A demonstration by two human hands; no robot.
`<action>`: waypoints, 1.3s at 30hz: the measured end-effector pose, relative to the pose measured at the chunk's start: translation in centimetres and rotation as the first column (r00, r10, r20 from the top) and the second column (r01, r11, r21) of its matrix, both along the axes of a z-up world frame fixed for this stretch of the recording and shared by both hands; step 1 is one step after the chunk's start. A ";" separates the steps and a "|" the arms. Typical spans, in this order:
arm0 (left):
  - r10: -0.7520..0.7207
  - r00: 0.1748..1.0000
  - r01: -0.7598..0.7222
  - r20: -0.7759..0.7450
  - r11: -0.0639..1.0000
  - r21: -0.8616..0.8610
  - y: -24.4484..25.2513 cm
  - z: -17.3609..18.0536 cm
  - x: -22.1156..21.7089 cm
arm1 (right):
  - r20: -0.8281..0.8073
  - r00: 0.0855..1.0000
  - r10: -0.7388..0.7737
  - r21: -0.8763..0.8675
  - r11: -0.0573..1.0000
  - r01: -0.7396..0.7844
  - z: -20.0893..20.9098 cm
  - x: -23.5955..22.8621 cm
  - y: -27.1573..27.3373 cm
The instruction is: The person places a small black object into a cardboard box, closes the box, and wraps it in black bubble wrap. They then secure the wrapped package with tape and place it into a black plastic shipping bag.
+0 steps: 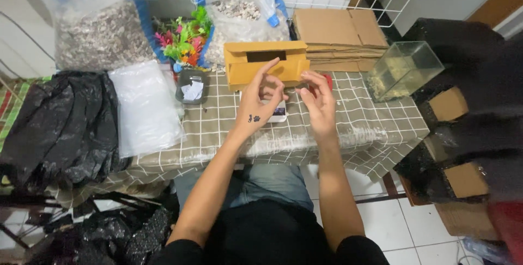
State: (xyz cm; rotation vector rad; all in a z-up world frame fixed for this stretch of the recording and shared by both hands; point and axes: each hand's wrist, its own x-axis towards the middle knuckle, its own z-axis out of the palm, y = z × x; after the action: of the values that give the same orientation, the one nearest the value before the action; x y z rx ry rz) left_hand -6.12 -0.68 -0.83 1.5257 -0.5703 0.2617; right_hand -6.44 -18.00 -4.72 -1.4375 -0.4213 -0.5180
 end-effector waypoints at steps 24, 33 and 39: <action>0.052 0.997 -0.052 0.053 0.999 0.011 0.5 -0.5 -1.5 | -0.024 0.998 -0.065 -0.084 0.994 0.063 1.6 -1.9 3.1; 0.116 0.989 -0.125 0.091 0.987 0.098 0.7 0.6 -1.4 | 0.162 0.961 -0.224 0.034 0.975 0.221 0.3 -0.4 3.2; 0.087 0.990 -0.102 0.109 0.984 0.145 1.2 1.0 -1.0 | 0.194 0.950 -0.246 -0.026 0.966 0.256 0.8 -0.8 2.9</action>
State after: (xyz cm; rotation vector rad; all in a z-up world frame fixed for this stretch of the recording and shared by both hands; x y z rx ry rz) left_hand -7.16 0.51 0.17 1.6950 -0.6100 0.3783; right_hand -7.24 -15.06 -3.89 -1.5058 -0.4068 -0.8606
